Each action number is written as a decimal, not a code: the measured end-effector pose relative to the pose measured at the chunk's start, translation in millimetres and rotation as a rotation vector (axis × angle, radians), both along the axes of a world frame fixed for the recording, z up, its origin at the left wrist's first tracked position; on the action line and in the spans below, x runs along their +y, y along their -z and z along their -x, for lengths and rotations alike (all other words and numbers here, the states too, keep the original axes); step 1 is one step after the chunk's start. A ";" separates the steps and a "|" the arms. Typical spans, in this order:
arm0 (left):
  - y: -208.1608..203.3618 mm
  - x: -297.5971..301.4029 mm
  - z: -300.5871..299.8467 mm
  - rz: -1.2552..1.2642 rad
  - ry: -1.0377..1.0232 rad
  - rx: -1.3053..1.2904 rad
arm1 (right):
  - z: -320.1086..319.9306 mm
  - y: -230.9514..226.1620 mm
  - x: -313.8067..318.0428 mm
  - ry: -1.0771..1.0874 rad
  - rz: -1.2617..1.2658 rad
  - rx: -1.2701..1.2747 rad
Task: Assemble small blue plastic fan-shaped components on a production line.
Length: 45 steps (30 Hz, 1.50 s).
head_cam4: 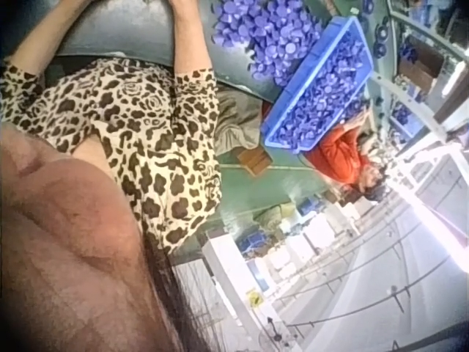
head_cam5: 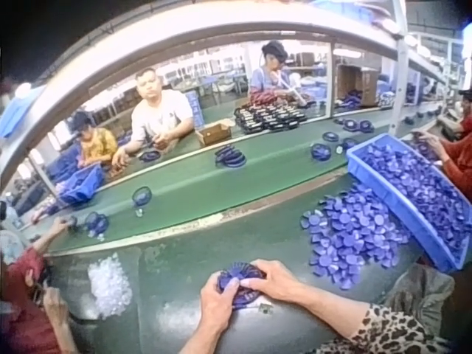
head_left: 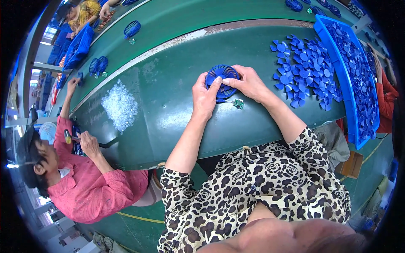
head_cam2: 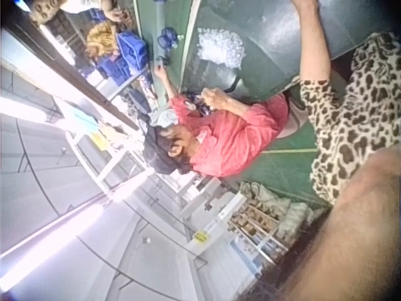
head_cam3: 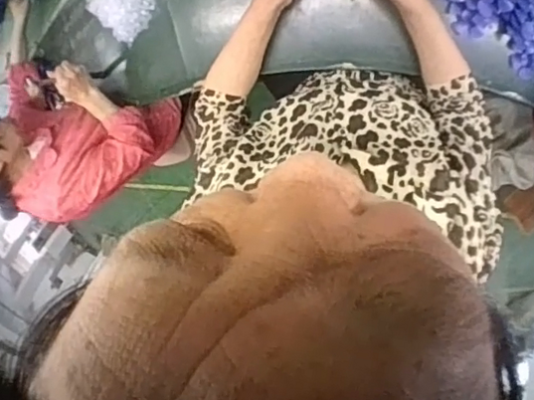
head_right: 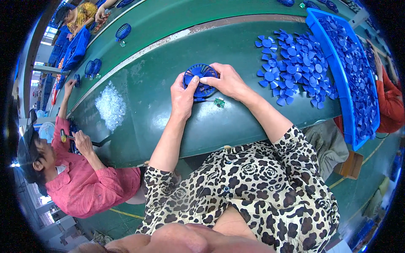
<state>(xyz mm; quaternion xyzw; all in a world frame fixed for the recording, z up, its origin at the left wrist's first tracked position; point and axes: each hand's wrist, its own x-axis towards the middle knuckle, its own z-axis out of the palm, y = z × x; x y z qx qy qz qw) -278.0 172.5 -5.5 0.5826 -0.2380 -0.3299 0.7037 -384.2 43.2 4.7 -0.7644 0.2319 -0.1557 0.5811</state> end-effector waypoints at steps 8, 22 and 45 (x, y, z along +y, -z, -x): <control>0.7 -0.1 1.1 0.030 -0.027 0.026 | -0.5 3.4 0.9 -0.035 -0.025 0.018; 4.2 -5.1 -0.3 0.072 -0.055 -0.016 | 0.8 0.9 3.2 0.052 0.034 0.065; 1.3 -0.1 -1.9 0.069 0.080 0.220 | -11.4 -14.2 27.8 0.112 0.952 -0.168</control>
